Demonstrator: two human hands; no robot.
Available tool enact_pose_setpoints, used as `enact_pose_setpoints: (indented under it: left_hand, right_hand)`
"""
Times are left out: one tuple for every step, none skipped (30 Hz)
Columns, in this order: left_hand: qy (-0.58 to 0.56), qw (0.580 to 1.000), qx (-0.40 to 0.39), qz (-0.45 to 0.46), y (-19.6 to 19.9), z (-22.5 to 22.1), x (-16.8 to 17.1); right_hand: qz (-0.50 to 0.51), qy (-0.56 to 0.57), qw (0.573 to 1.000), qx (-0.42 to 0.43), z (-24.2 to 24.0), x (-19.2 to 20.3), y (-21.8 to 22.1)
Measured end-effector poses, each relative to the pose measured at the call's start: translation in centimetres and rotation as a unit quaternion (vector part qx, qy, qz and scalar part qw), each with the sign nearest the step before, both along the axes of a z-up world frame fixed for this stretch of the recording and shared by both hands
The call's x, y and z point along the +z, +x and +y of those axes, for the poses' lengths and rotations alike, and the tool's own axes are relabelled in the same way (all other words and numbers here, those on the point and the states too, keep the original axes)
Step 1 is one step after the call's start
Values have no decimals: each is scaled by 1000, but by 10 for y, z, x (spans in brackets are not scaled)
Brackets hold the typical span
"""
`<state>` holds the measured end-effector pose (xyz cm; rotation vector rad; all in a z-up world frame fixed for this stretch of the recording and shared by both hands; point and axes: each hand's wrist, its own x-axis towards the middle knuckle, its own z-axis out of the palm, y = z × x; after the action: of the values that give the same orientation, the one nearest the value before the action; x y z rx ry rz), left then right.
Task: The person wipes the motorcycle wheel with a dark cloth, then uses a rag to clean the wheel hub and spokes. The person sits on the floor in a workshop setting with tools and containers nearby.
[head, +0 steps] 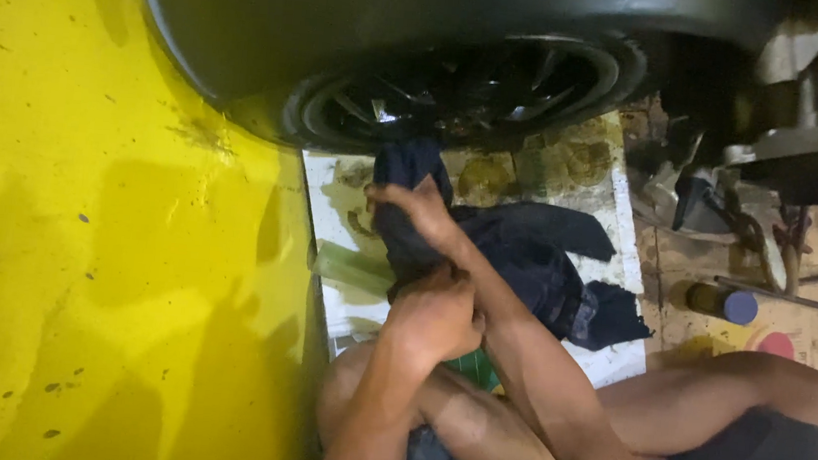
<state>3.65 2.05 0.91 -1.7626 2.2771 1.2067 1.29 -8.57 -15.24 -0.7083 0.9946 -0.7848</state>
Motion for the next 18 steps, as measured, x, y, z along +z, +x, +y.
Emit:
enact_pose_setpoints:
  left_hand:
    - [4,1000,0,0,1,-4,9]
    - [52,998,-5,18,3,-9,17]
    - [100,994,-10,37,6,-15,26]
    - [95,995,-11,36,8,-18,35]
    - [129,989,-24,67,11,-22,43]
    - [169,980,-29,102,12,-19,51]
    - [173,979,-22,104,11,-19,43]
    - [129,988,-15,80,9,-17,35]
    - [84,995,-8,56,5,-16,28]
    - [82,995,-14,56,3,-16,23]
    - [57,998,9,40,1,-17,19]
    - [29,999,34,25,0,-18,15]
    - [25,999,31,24,0,-18,18]
    - [32,999,22,39,0,-17,20]
    - [39,998,12,53,2,-16,21]
    - [37,998,17,51,4,-17,27]
    - [65,995,6,79,7,-18,32]
    - [99,989,-7,108,8,-15,37]
  right_hand:
    - [0,4,1000,0,4,14,-1]
    - [-2,59,998,-17,6,28,-2]
    - [-4,115,993,-34,7,42,-1]
    - [-5,110,993,-35,6,57,-8]
    - [-60,156,985,-28,6,72,-14]
    - [-112,211,971,-14,12,85,-20]
    - [-110,216,970,-8,4,69,-20]
    - [-16,138,990,29,-3,53,-22]
    - [78,58,993,66,-8,38,-26]
    - [78,57,994,61,-10,51,-17]
    - [70,47,994,66,-12,65,-10]
    - [62,36,995,73,-15,80,0]
    - [61,32,995,71,-23,71,-16]
    - [91,9,993,78,-30,62,-30]
    - [122,-13,989,84,-37,51,-43]
    - [120,-16,989,89,-42,54,-36]
    - [98,11,992,80,-47,55,-29]
    - [78,45,993,70,-46,54,-24]
